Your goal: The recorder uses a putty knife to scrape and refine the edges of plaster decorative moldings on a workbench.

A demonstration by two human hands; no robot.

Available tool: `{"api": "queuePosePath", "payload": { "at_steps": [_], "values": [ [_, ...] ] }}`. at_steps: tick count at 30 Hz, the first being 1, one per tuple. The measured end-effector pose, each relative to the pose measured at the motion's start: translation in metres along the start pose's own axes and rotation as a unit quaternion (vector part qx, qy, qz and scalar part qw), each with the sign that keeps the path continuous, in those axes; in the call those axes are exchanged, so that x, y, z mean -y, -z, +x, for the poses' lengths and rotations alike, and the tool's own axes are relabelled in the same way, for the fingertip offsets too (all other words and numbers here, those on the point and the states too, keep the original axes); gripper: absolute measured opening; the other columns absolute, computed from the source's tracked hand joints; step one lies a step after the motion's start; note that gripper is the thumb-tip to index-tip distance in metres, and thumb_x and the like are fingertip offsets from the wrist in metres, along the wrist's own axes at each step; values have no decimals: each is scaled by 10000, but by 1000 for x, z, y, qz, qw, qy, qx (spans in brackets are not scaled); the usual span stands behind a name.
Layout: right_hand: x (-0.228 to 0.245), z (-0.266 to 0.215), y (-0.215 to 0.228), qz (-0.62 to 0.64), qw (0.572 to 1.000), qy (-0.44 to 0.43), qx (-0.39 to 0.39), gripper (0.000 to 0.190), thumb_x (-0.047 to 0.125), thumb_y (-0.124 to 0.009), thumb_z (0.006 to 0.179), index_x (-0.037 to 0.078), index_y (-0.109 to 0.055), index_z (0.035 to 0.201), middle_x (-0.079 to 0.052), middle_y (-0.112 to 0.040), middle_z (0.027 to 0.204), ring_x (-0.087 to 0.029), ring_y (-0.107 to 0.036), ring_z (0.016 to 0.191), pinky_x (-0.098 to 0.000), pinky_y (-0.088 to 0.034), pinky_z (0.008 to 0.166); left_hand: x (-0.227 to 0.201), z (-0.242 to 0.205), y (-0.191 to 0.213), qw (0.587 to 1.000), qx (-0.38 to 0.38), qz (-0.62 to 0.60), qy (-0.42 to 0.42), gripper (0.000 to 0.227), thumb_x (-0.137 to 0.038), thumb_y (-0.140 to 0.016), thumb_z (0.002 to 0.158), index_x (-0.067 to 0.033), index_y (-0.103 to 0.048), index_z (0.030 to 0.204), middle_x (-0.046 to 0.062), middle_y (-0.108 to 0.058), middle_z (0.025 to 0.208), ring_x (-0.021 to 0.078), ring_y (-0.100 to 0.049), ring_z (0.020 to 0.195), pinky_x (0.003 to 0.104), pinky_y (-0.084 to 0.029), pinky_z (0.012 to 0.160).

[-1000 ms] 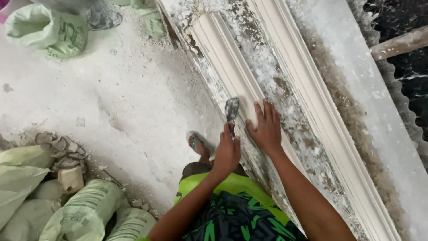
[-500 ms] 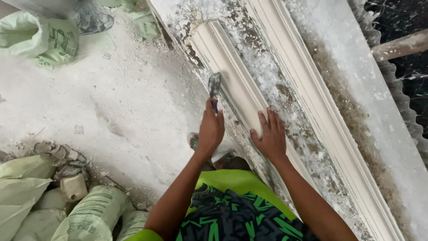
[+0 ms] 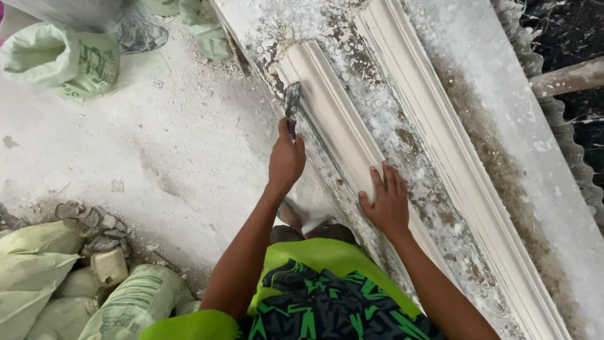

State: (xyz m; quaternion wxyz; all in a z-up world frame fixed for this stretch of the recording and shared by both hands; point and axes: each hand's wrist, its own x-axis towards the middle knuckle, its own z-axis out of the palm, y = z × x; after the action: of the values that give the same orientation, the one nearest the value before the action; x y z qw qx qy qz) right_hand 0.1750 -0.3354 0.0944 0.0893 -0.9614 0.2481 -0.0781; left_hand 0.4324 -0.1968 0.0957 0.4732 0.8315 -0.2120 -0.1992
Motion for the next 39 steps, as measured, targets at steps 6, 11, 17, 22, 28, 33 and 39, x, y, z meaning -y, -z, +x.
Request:
{"api": "queuePosePath", "payload": {
  "at_steps": [6,11,17,22,28,33,39],
  "values": [
    [4,-1,0,-8,1000,4,-6,657,392,-623,925,66,-514,1485,-216,-413,1589,-444,-381,1453,-583,-321,1181,-4,-58,-29,998,26,-59,15,558,-242,-488,1035,4,-310,1503,308,-717,981,488,-719,809,552,-562,663],
    [0,-3,-6,2,1000,10,-10,664,401,-611,935,65,-499,1496,-224,-409,1588,-443,-382,1453,-581,-322,1183,5,11,-9,997,31,-36,54,550,-270,-454,1050,-16,-293,1511,263,-729,904,475,-713,700,533,-561,587],
    [0,-2,-7,-28,1000,-3,5,664,426,-577,955,81,-478,1514,-213,-396,1594,-432,-376,1458,-585,-312,1176,4,-7,-13,999,7,-47,22,545,-284,-462,1062,-18,-296,1508,266,-731,903,453,-730,700,533,-565,582],
    [2,-1,-5,-9,1000,-3,1,661,432,-591,950,97,-483,1510,-217,-397,1596,-435,-380,1443,-582,-316,1180,0,-22,-23,995,56,-56,62,544,-267,-459,1057,-20,-293,1512,284,-737,937,417,-732,728,497,-589,605],
    [0,-1,-8,-6,1000,-2,-5,679,422,-613,939,85,-485,1515,-221,-404,1592,-439,-381,1448,-584,-316,1179,40,59,2,995,-49,-36,-79,440,-236,-514,1088,7,-408,1440,321,-722,1097,486,-725,910,543,-594,715],
    [4,2,-4,1,1000,-9,-13,674,413,-620,927,105,-495,1514,-201,-407,1598,-433,-381,1451,-584,-314,1182,12,-12,-22,997,53,-32,48,567,-283,-464,1051,-34,-262,1518,303,-734,1005,436,-756,791,494,-627,683],
    [4,-1,-4,3,1000,-11,0,684,428,-618,918,112,-492,1511,-198,-390,1599,-432,-374,1445,-583,-302,1169,31,109,20,1000,-12,-8,22,500,-285,-492,1044,-31,-384,1461,258,-728,1091,408,-740,922,474,-604,793]
  ]
}}
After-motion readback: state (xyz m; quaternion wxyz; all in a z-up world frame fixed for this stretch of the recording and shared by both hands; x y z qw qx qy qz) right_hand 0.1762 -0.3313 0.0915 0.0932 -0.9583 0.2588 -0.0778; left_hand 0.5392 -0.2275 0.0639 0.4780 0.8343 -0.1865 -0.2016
